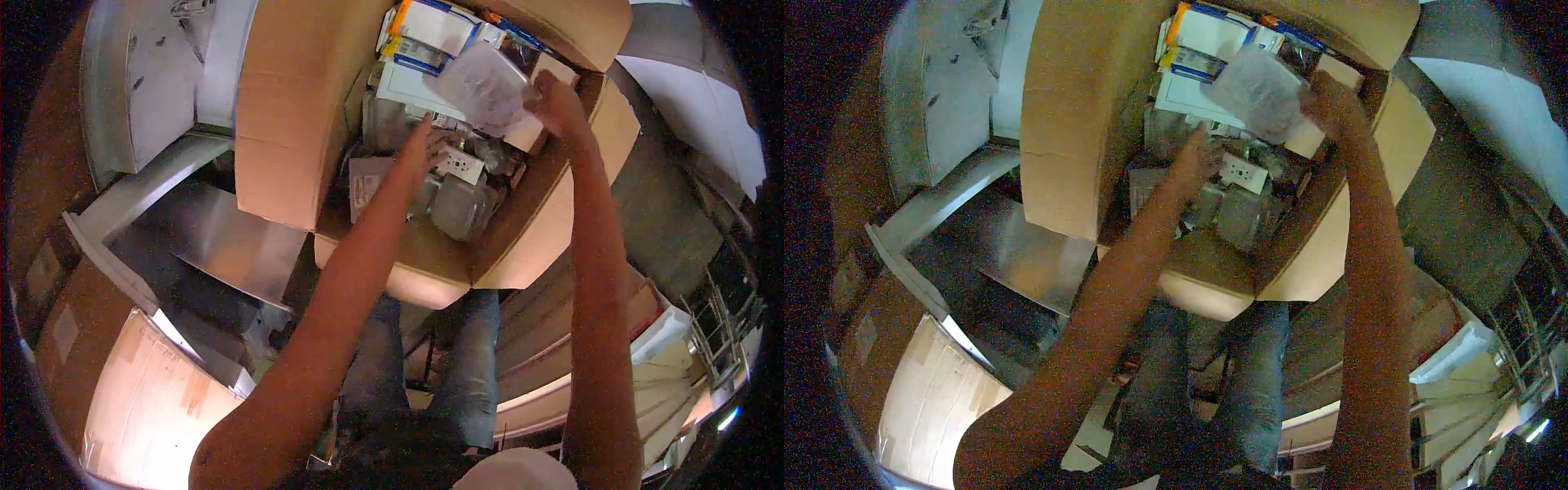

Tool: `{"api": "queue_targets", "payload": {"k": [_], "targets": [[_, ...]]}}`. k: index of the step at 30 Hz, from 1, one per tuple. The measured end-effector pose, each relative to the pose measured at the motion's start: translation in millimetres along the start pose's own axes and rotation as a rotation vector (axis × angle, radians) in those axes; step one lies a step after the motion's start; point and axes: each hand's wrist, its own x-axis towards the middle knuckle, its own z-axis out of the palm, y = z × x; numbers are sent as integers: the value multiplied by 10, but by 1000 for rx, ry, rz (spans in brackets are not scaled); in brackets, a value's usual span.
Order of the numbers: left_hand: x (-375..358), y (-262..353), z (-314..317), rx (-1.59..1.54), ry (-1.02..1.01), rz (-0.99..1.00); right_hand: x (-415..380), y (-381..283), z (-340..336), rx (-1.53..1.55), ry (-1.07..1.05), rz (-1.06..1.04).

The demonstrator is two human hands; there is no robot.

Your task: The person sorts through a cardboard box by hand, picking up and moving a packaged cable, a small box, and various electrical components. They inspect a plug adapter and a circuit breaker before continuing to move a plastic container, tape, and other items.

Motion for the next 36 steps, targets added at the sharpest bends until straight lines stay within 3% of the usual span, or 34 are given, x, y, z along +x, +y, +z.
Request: {"api": "queue_targets", "payload": {"k": [1, 3, 5, 7, 9, 11, 14, 16, 18, 20, 21, 22, 24, 25, 26, 27, 28, 29, 32, 33, 36], "targets": [[125, 54, 28, -25, 47, 26, -146, -41, 40, 1, -7, 0], [358, 175, 44, -74, 66, 8, -470, -176, 110, 305, 25, 174], [537, 213, -33, -79, 10, 16, -770, -51, 419, 399, 181, 113], [667, 207, -123, -30, 47, -71, -1075, 147, 706, 464, 101, 143], [677, 209, -127, 23, 84, -154, -1480, -63, 755, 762, 1, 334], [523, 277, -52, 31, 57, -3, -1729, -23, 1104, 695, -31, 136], [543, 317, -116, 13, 100, 25, -1875, -316, 1252, 654, -111, 136], [530, 353, -108, -2, 113, 30, -1858, -444, 1245, 357, -358, 111], [576, 313, -82, -14, 130, 33, -1861, -430, 1261, 358, -315, 153], [683, 248, -87, 561, 382, -6, -1851, -441, 1181, 388, -308, 90], [613, 263, -36, 568, 380, -3, -1887, -479, 1202, 393, -302, 93], [456, 312, 56, 1041, 378, 242, -1963, -542, 1238, 250, -418, 77], [320, 572, 306, 1607, 309, 534, -2056, -619, 1229, 108, -526, 64], [288, 758, 442, 1704, 255, 565, -2099, -636, 1168, 84, -479, 90], [345, 966, 566, 1845, 254, 720, -2144, -638, 1137, 62, -436, 120], [432, 1135, 673, 1631, 240, 858, -2143, -609, 1147, 63, -438, 130], [573, 1324, 784, 1554, 267, 1047, -2099, -568, 1168, 1, -536, 189], [651, 1551, 950, 1718, 212, 1284, -2061, -542, 1193, -61, -631, 249], [1219, 1725, 878, 1945, 144, 1232, -2025, -595, 1492, -142, -437, 205], [551, 1857, 1270, 2176, 106, 513, -1992, -668, 1436, -141, -438, 200], [309, 1807, 1323, 2428, 85, 392, -1876, -806, 1102, 75, -267, 126]]}}
